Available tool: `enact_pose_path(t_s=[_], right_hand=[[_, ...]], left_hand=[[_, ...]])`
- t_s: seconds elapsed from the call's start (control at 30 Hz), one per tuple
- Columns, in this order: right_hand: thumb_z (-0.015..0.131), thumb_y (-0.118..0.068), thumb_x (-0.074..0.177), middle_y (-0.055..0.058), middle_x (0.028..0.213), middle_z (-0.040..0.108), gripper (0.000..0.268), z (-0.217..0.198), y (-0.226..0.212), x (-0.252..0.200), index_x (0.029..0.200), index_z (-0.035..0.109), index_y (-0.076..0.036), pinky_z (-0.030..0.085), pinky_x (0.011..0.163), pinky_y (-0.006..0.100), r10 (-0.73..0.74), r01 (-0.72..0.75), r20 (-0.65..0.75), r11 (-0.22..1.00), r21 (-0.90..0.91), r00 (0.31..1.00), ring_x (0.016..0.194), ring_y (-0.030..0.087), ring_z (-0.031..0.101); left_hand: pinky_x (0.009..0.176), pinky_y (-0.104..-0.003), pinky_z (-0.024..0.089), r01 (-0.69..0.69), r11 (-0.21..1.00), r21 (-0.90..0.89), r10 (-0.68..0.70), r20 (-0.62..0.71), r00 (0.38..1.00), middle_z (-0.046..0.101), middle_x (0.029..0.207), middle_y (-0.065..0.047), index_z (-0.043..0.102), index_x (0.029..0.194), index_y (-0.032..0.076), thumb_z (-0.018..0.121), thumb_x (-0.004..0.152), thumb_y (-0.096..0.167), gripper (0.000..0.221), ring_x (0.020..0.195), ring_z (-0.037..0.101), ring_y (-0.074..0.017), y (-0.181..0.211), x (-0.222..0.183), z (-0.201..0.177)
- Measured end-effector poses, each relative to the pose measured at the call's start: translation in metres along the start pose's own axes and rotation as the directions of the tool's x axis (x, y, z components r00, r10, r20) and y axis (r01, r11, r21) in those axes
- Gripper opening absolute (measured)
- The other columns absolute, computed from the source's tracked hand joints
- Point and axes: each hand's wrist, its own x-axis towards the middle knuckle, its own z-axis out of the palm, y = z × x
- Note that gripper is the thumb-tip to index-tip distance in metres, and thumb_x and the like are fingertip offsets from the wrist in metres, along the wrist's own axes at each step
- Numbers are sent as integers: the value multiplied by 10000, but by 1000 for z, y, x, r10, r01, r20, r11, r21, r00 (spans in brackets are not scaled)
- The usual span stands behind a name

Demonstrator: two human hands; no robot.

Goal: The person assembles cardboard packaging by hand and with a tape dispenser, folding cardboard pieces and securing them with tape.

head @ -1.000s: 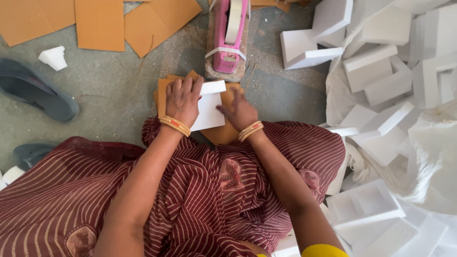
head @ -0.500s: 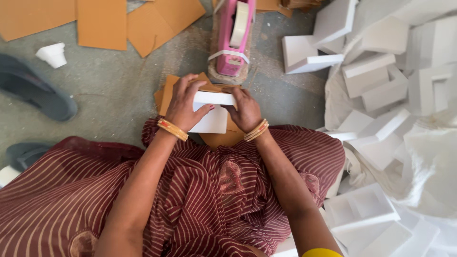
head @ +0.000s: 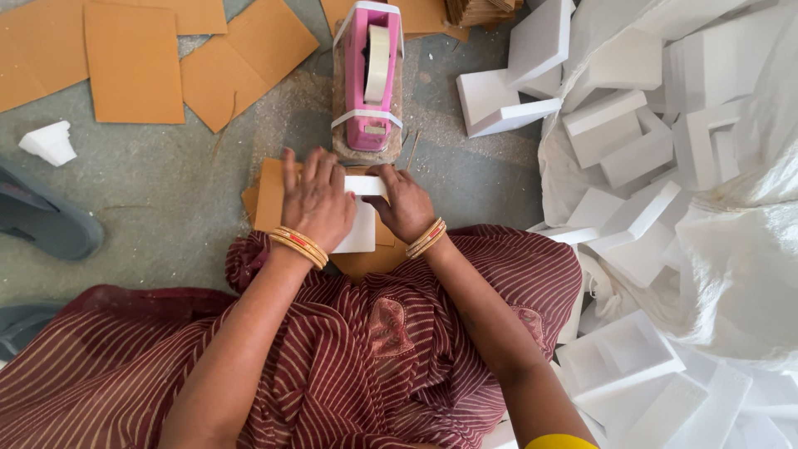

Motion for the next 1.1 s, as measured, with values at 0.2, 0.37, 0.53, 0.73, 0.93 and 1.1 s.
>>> enact_pose_path(t_s=[0.2,0.37,0.53,0.73,0.93,1.1], right_hand=[[688,-101,866,145,1468,513,659,-51,46,21,1477,454,-182,570,916,463,132,-143,227,989,34,965,1091,325,692],[643,-20,798,197,1488,479,734,-123,133,51,1489,432,-151,608,691,479,322,-348,-154,727,-592,934,918,372,709],[722,-233,901,133,1202,640,336,-144,191,53,1210,642,-130,594,729,479,350,-292,-65,648,-704,934,924,344,725],[670,-234,983,97,1121,690,204,-156,222,14,1157,671,-128,607,759,433,484,-259,-4,460,-849,875,938,292,749],[697,-102,807,169,1255,653,640,-208,229,5,1429,559,-171,558,843,469,475,-295,160,740,-604,865,1013,321,685],[643,-205,1037,151,1168,756,478,-193,230,73,1482,565,-49,588,718,286,309,-309,88,800,515,947,826,164,718]], left_hand=[[1138,-536,292,-12,983,-184,24,63,998,598,1128,-158,535,1362,-4,612,905,343,579,1093,538,-311,1,-5,-6],[1096,-505,353,-13,977,-211,6,-33,999,607,1156,-102,560,1323,38,730,892,286,525,1093,543,-298,2,-11,2],[1066,-504,361,-8,982,-191,2,-31,1000,619,1157,-93,571,1297,61,756,840,285,542,1086,547,-295,-1,-11,9],[1058,-491,370,-6,985,-173,-1,-41,999,636,1170,-79,578,1305,71,781,810,264,569,1100,558,-283,-3,-16,21],[1051,-488,379,-6,983,-182,-6,-68,998,650,1175,-80,599,1293,75,773,811,256,543,1122,575,-272,-5,-17,25],[1034,-497,396,-9,985,-173,-7,-90,996,661,1176,-91,605,1286,75,735,856,278,493,1111,590,-274,-4,-16,26]])
